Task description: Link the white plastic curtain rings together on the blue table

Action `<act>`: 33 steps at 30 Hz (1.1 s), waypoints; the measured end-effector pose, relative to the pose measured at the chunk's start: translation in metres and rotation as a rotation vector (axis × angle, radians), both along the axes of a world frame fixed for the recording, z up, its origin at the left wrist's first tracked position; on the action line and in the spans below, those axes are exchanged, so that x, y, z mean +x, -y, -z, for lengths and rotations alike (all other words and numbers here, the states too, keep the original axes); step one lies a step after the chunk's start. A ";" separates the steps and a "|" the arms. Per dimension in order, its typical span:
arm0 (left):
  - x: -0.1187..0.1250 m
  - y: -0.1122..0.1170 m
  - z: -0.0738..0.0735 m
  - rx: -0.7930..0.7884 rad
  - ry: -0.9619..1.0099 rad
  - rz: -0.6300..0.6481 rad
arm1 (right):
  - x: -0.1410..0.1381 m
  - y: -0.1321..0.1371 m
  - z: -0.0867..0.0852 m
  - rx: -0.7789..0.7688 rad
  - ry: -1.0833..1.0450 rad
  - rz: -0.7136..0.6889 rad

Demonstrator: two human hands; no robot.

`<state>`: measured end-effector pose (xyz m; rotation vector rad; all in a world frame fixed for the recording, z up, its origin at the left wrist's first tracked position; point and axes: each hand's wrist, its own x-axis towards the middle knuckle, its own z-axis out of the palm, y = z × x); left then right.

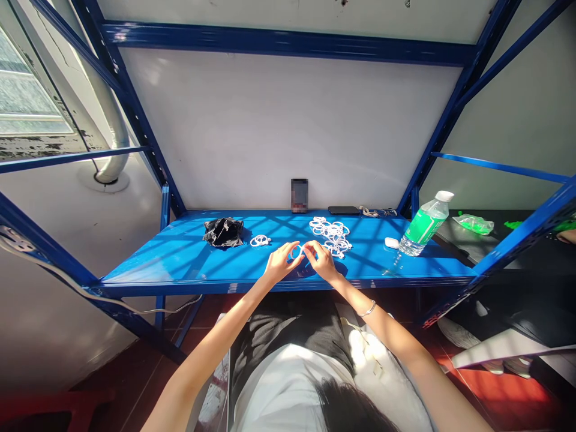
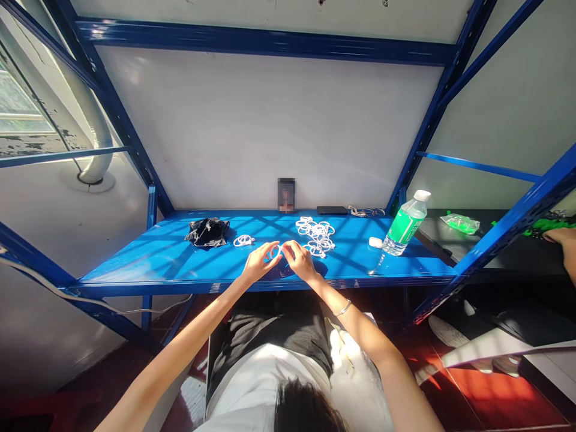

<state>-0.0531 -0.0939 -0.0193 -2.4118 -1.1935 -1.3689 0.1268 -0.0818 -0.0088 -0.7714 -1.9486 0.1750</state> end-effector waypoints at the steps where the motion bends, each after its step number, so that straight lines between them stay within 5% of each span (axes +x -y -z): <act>1: 0.000 0.001 0.000 -0.004 -0.012 0.007 | 0.000 0.000 0.000 0.000 -0.004 0.002; 33: 0.002 0.002 0.001 0.090 -0.025 -0.035 | 0.000 0.001 0.000 0.051 0.016 -0.001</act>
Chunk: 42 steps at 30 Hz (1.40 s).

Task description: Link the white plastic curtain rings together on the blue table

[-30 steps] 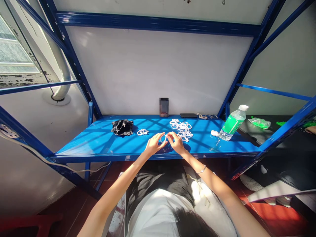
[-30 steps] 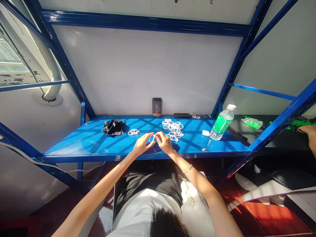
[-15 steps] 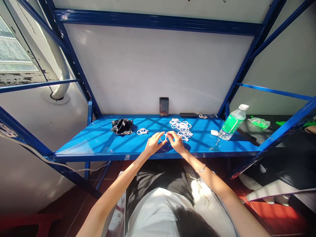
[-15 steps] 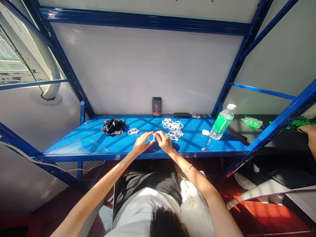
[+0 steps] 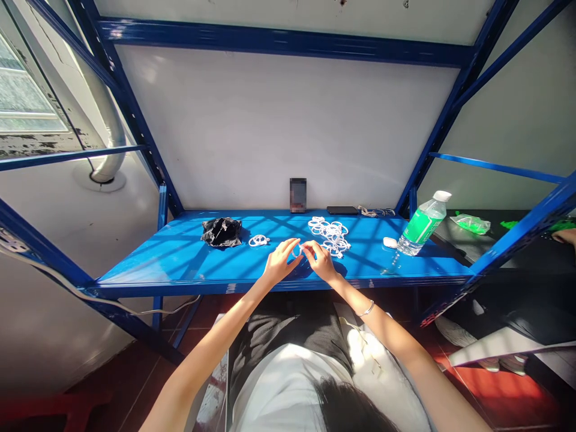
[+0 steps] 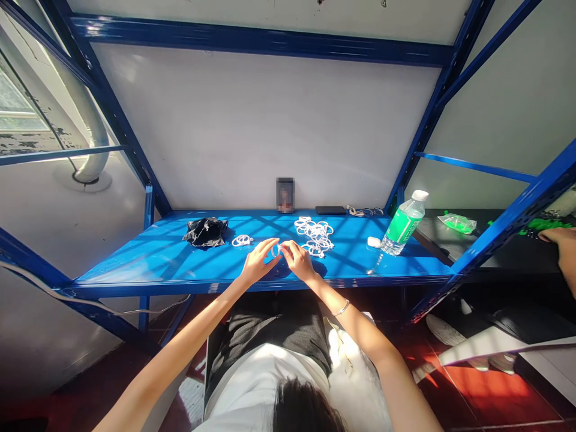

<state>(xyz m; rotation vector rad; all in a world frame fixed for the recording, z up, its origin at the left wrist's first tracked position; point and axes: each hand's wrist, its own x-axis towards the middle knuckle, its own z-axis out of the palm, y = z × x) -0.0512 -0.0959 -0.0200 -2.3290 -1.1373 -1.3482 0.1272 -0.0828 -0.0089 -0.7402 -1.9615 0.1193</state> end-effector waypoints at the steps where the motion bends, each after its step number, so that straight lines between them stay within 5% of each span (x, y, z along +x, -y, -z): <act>1: 0.000 0.000 -0.001 0.004 -0.003 0.004 | 0.000 0.000 0.000 0.012 0.021 0.005; 42: 0.002 0.004 -0.005 0.122 -0.013 -0.031 | -0.003 0.003 0.000 0.091 0.119 0.040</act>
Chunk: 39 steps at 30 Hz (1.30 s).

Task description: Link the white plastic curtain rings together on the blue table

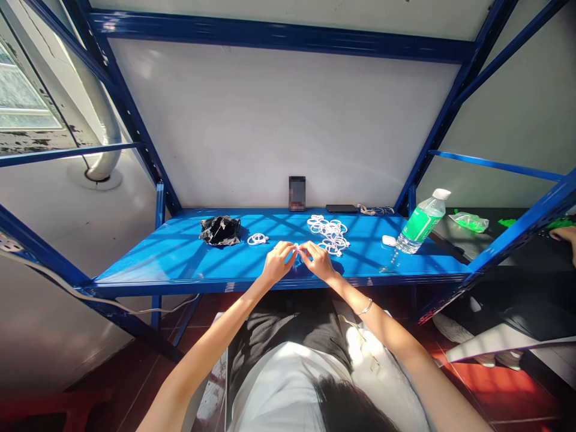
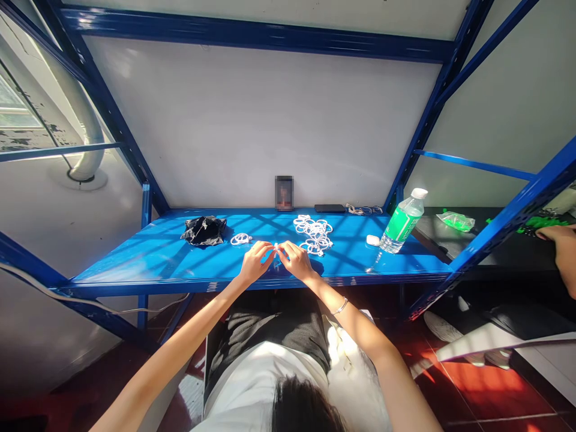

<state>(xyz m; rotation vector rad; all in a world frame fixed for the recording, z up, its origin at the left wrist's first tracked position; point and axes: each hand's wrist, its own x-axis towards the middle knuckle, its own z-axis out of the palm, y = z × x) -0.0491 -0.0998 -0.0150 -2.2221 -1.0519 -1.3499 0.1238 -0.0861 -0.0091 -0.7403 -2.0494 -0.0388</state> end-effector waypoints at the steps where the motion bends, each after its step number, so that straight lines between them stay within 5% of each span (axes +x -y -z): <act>1: 0.000 0.000 0.000 -0.007 -0.003 0.000 | 0.000 0.000 0.000 -0.003 0.001 -0.003; 39: -0.001 0.000 -0.001 -0.065 -0.029 -0.012 | 0.001 -0.001 0.002 -0.065 0.007 -0.002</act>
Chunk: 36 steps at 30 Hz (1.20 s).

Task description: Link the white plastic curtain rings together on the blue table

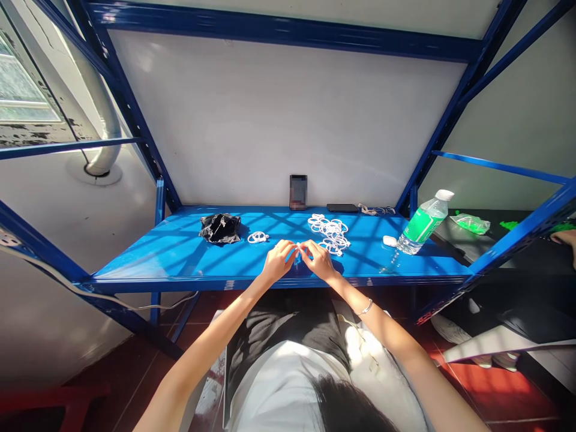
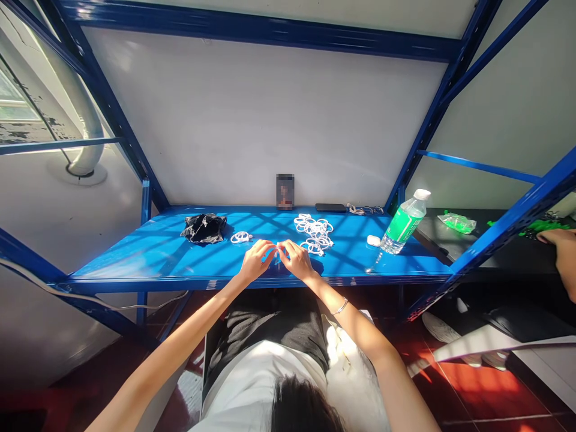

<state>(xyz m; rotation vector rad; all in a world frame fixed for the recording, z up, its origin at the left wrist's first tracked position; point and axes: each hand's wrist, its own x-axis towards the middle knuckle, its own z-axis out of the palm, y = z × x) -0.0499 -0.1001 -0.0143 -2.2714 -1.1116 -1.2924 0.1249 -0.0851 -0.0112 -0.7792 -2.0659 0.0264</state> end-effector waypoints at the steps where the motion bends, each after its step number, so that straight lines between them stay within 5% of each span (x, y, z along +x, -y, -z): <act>1: 0.000 0.000 0.000 -0.003 0.001 -0.002 | 0.000 0.000 0.000 -0.008 -0.003 0.002; 26: 0.001 0.001 -0.002 -0.018 0.030 0.015 | 0.001 0.001 -0.005 -0.074 -0.050 -0.044; 36: 0.000 -0.026 -0.011 -0.185 0.032 0.114 | 0.001 -0.018 -0.013 -0.208 -0.126 -0.027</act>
